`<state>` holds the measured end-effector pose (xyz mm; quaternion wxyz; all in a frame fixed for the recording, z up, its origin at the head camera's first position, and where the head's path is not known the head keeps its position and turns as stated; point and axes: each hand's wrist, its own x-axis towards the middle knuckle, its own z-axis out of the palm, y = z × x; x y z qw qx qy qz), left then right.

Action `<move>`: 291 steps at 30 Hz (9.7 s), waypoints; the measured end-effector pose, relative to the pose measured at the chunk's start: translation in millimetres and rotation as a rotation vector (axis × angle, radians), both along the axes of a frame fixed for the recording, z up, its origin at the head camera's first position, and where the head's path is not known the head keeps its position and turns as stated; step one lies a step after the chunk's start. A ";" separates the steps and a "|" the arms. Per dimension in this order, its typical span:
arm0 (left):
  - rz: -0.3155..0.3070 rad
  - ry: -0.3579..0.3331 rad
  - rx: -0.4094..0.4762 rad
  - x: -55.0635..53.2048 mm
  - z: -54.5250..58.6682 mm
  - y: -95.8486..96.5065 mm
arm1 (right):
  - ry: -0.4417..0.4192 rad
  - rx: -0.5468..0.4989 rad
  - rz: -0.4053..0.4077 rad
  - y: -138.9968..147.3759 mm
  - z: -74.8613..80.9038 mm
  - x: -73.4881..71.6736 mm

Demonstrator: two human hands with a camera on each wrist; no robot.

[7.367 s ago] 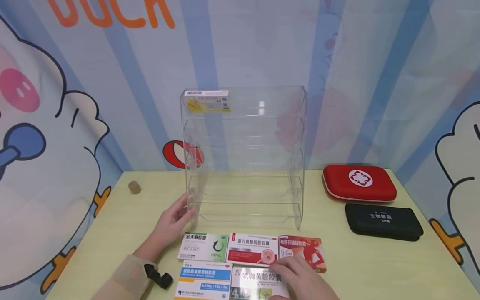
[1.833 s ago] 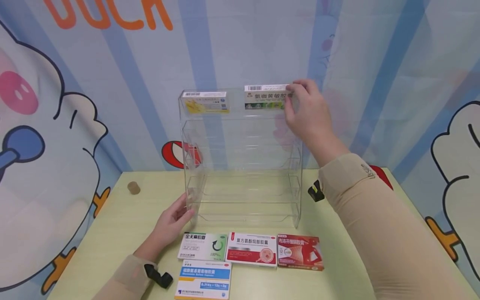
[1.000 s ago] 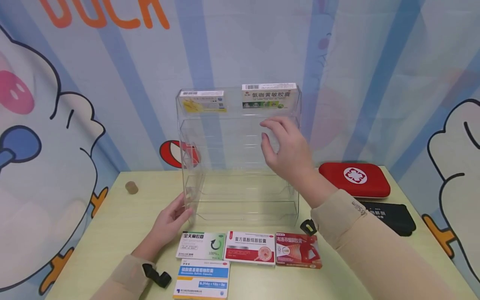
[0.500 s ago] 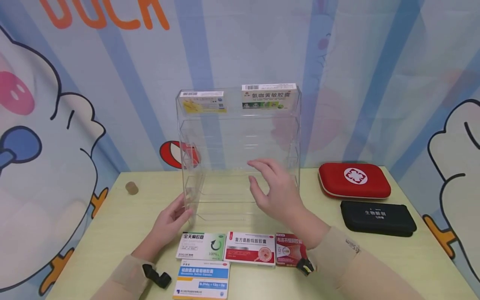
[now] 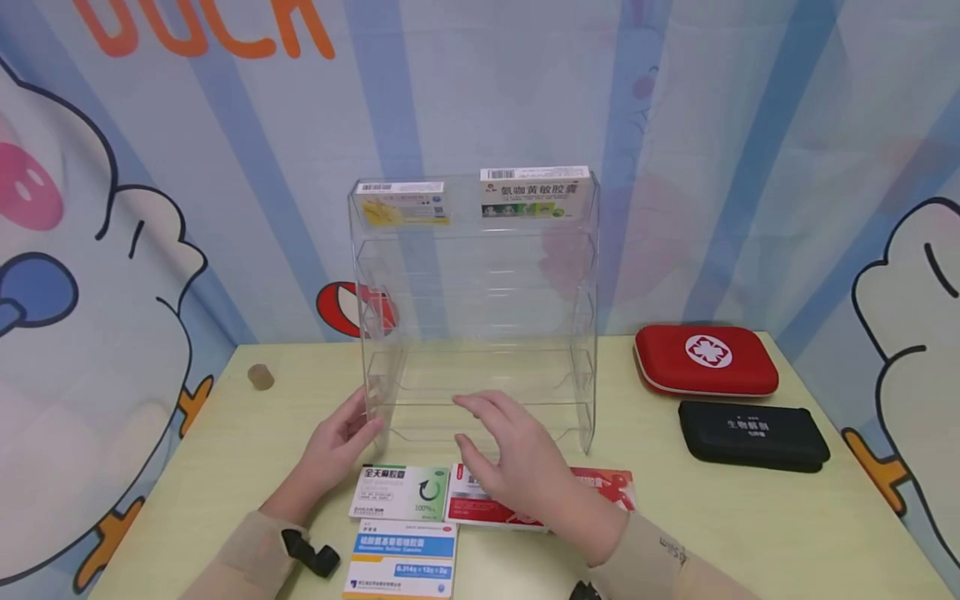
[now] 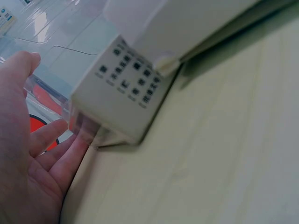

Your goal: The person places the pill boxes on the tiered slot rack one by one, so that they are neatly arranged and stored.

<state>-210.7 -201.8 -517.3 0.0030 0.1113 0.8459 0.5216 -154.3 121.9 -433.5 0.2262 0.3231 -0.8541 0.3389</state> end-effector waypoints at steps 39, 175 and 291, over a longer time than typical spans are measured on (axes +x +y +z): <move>-0.004 -0.006 -0.016 0.0 2.2 -3.9 | -0.240 0.300 0.109 -29.8 -66.3 66.1; -0.005 -0.012 0.037 0.4 2.3 0.0 | 0.232 -0.217 -0.221 -33.8 105.9 -141.5; 0.008 -0.014 0.008 -1.9 4.0 0.0 | -0.629 0.368 -0.201 171.1 -41.7 41.3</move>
